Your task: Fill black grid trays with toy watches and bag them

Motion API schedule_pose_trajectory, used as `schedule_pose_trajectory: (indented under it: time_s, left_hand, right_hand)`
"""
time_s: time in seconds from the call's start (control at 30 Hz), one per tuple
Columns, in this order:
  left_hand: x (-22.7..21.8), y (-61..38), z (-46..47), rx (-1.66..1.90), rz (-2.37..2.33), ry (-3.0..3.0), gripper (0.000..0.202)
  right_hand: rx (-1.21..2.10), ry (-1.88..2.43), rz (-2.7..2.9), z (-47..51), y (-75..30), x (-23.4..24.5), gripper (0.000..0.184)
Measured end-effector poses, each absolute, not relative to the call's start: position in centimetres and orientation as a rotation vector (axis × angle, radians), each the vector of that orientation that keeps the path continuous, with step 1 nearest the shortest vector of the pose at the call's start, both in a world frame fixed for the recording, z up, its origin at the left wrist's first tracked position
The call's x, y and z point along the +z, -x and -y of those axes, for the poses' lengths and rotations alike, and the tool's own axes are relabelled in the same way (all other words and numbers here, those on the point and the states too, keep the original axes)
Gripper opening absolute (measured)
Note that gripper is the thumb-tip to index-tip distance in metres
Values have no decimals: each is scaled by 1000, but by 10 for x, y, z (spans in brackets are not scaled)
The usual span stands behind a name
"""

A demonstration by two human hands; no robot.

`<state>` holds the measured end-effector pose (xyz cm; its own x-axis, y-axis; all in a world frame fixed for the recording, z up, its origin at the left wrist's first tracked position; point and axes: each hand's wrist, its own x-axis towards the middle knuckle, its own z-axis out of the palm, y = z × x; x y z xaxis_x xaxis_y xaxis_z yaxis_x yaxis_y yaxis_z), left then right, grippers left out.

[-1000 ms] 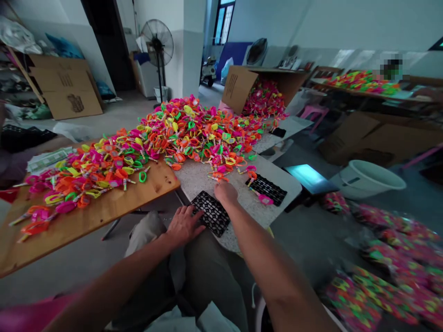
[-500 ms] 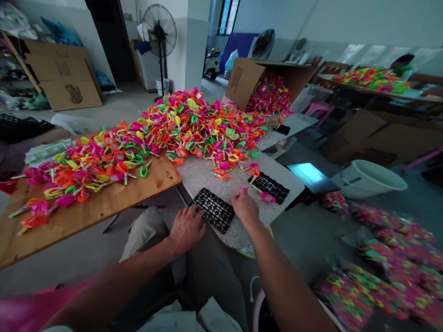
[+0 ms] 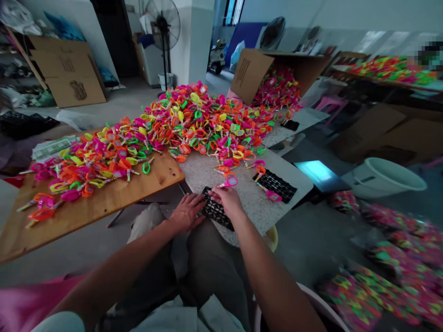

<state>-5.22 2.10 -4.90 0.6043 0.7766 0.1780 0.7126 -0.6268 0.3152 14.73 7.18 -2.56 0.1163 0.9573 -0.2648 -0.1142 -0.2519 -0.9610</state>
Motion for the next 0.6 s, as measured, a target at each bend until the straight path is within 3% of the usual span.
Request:
schedule_pose_trajectory:
  time_s: [0.27,0.6]
  left_hand:
    - [-56,47,-13,470,-1254,-2624,60]
    - [-56,50,-17,495,-1256,-2548,61]
  right_hand:
    - [760,1748,1809,-93,-133,-29,28]
    - [524,1807,2090,-92,-120,-17,25]
